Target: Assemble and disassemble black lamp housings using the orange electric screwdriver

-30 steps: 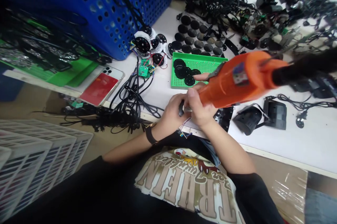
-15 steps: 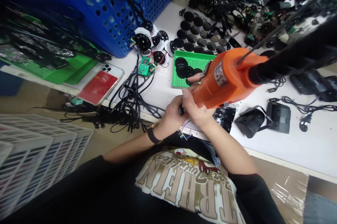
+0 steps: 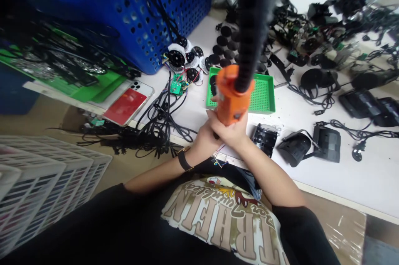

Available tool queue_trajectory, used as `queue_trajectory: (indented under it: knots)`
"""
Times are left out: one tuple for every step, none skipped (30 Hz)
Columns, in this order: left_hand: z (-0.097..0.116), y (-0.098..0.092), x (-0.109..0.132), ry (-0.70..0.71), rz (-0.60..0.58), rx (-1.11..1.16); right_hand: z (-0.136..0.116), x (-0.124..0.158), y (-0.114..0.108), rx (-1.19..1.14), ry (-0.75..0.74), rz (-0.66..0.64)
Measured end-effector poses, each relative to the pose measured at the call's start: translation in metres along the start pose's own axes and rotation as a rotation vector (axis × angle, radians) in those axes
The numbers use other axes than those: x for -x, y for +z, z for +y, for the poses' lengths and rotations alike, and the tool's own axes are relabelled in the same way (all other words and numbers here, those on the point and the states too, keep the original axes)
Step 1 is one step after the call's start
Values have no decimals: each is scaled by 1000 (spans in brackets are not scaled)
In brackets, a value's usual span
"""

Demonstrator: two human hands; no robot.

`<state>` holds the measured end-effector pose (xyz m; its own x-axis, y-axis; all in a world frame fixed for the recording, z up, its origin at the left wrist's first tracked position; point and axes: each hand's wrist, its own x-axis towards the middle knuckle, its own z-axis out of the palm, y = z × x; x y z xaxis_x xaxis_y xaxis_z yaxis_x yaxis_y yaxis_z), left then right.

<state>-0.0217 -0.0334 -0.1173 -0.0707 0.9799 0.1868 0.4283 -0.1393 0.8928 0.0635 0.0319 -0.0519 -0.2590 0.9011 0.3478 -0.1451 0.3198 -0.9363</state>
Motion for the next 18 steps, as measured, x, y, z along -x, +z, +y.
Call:
queue_trajectory:
  knots:
    - [1, -1, 0, 19, 17, 0, -5, 0, -2, -44, -17, 10]
    - [1, -2, 0, 45, 30, 2, -11, 0, -5, -92, -43, 46]
    - [2, -3, 0, 72, 41, 0, -17, 1, -9, -135, -82, 107]
    - [2, -4, 1, 98, 44, -8, -23, 2, -14, -165, -128, 186]
    - [2, -5, 1, 120, 43, -22, -28, 2, -18, -174, -176, 276]
    - [2, -6, 1, 138, 37, -39, -32, 3, -23, -164, -217, 358]
    - [3, -7, 1, 155, 28, -55, -34, 4, -28, -140, -242, 420]
    - [3, -8, 0, 168, 15, -69, -34, 6, -32, -114, -251, 458]
    - [4, -8, 0, 181, -1, -81, -32, 7, -35, -96, -251, 472]
    - [5, -9, -1, 192, -15, -94, -28, 9, -37, -91, -247, 473]
    - [6, -10, -2, 203, -28, -110, -23, 10, -39, -98, -244, 466]
    - [8, -10, -3, 214, -39, -132, -18, 12, -40, -111, -241, 460]
    - [9, -10, -3, 221, -47, -158, -13, 13, -40, -127, -241, 460]
    - [11, -11, -4, 225, -55, -188, -8, 14, -39, -139, -241, 463]
    - [13, -11, -5, 226, -62, -216, -5, 14, -39, -143, -235, 464]
    - [14, -11, -6, 223, -72, -239, -2, 15, -38, -139, -223, 463]
    - [15, -12, -7, 218, -82, -254, 0, 15, -37, -127, -203, 457]
    - [17, -13, -8, 211, -94, -259, 2, 15, -37, -110, -179, 451]
